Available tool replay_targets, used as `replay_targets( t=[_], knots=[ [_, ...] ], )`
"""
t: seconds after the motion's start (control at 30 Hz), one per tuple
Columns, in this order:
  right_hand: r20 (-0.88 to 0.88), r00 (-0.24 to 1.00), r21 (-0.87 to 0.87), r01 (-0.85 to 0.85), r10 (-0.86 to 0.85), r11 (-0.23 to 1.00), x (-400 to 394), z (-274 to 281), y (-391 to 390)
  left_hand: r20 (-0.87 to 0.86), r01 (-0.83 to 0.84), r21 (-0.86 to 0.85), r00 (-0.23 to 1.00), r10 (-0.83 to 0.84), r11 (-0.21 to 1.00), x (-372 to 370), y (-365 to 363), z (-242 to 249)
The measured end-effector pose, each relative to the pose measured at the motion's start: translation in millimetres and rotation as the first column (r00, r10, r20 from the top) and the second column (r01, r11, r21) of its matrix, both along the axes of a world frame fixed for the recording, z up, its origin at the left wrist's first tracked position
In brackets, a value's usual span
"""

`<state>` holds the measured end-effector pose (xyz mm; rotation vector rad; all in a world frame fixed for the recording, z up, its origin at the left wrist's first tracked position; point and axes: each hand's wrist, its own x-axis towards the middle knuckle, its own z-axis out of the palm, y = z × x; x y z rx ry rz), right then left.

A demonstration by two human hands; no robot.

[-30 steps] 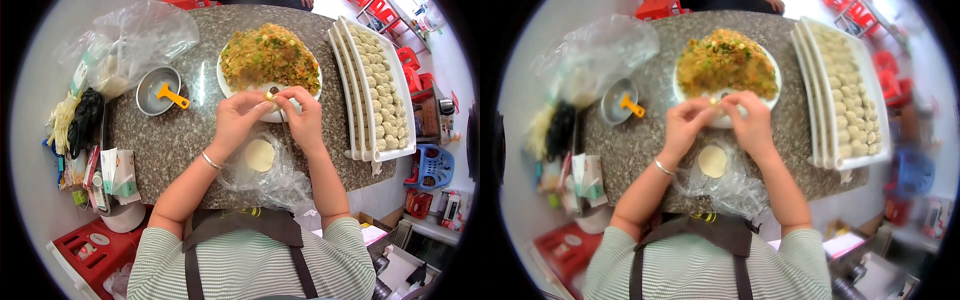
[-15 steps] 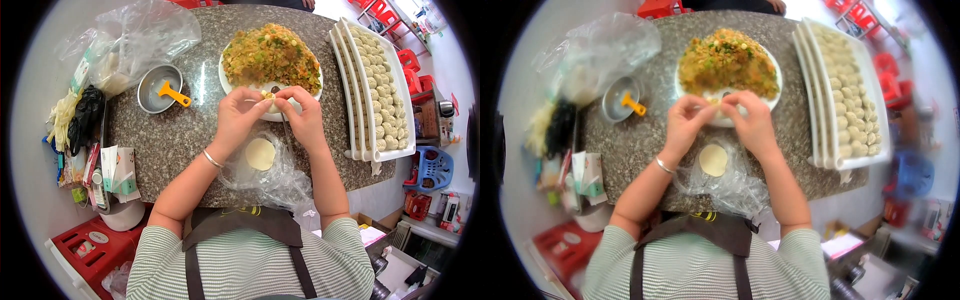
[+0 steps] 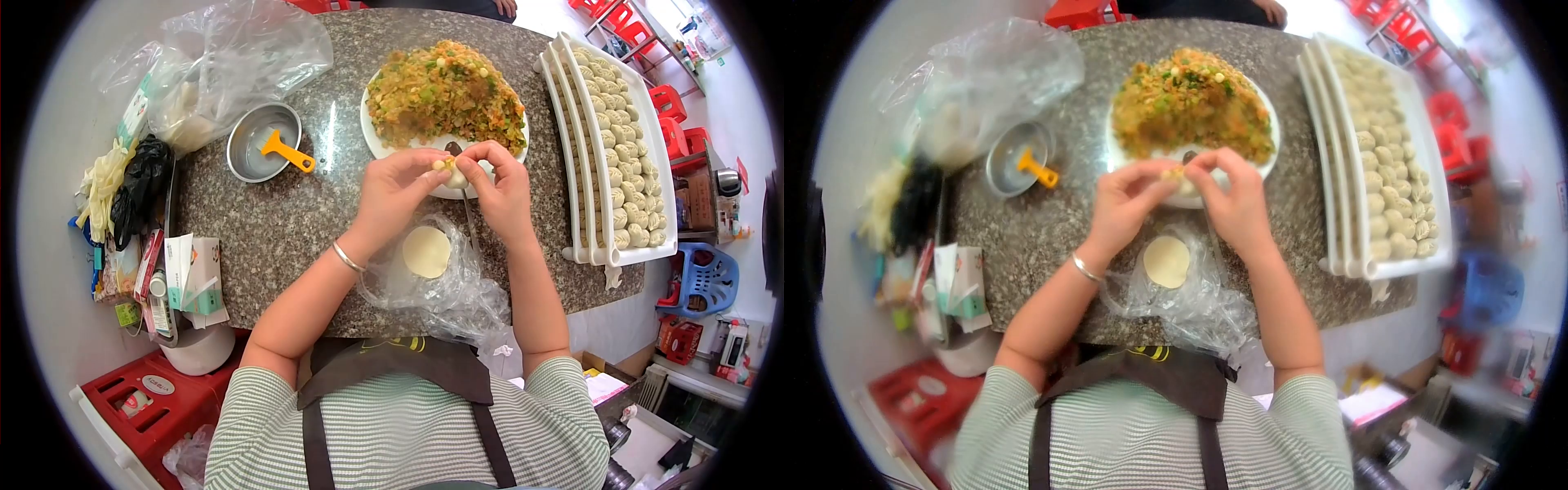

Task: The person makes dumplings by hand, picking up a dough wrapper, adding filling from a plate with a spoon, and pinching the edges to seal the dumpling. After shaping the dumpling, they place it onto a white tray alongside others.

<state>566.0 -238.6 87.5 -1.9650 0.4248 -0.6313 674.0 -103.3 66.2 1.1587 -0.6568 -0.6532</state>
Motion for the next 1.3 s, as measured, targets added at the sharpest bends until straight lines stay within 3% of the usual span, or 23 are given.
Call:
replay_targets(
  t=[0.1,0.17,0.23,0.33,0.63,0.73,0.8,0.83,1.03,1.1,1.23,1.3],
  knots=[
    [0.012,1.0,-0.041,-0.01,0.01,0.999,-0.7,2.0,1.3,-0.078,-0.011,0.056,0.997,0.015,0.998,0.6,1.5,2.0],
    [0.01,0.999,-0.073,-0.044,0.045,0.996,0.5,1.6,1.3,-0.041,-0.012,0.062,0.999,0.014,0.998,1.5,2.3,3.6],
    [0.026,0.999,0.024,0.027,-0.027,0.999,0.7,-4.0,1.9,-0.005,-0.007,0.07,1.0,0.007,0.998,2.3,3.7,4.9],
    [0.019,0.999,0.169,0.038,-0.042,0.985,1.3,-10.4,0.7,-0.153,0.047,0.113,0.988,-0.03,0.992,4.7,3.4,5.4],
    [0.042,0.998,0.3,0.03,-0.045,0.953,3.0,-14.4,2.1,0.096,-0.057,0.069,0.994,0.05,0.996,1.7,1.2,1.9],
    [0.056,0.997,0.326,0.023,-0.044,0.945,2.7,-13.9,1.9,0.035,-0.07,0.045,0.997,0.069,0.997,1.8,0.7,5.0],
    [0.059,0.998,0.346,0.011,-0.033,0.938,2.3,-13.3,2.5,-0.137,-0.051,0.046,0.989,0.057,0.998,2.3,1.2,5.7],
    [0.062,0.998,0.367,-0.003,-0.022,0.93,2.3,-13.1,2.8,-0.137,-0.051,0.046,0.989,0.056,0.998,3.3,2.3,4.2],
    [0.106,0.993,0.352,0.02,-0.061,0.936,3.3,-17.3,3.0,-0.078,-0.105,0.095,0.991,0.112,0.99,-0.6,4.0,7.5],
    [0.118,0.991,0.381,0.019,-0.069,0.924,3.3,-15.6,3.9,0.276,-0.208,0.07,0.944,0.181,0.976,-1.7,2.5,1.4],
    [0.128,0.99,0.41,0.006,-0.064,0.912,2.9,-14.9,5.5,0.263,-0.183,-0.002,0.949,0.177,0.983,-2.4,3.4,-0.3],
    [0.13,0.989,0.42,0.005,-0.065,0.908,2.7,-14.2,6.9,0.369,-0.177,-0.01,0.914,0.168,0.984,-0.7,4.1,-1.3]
  ],
)
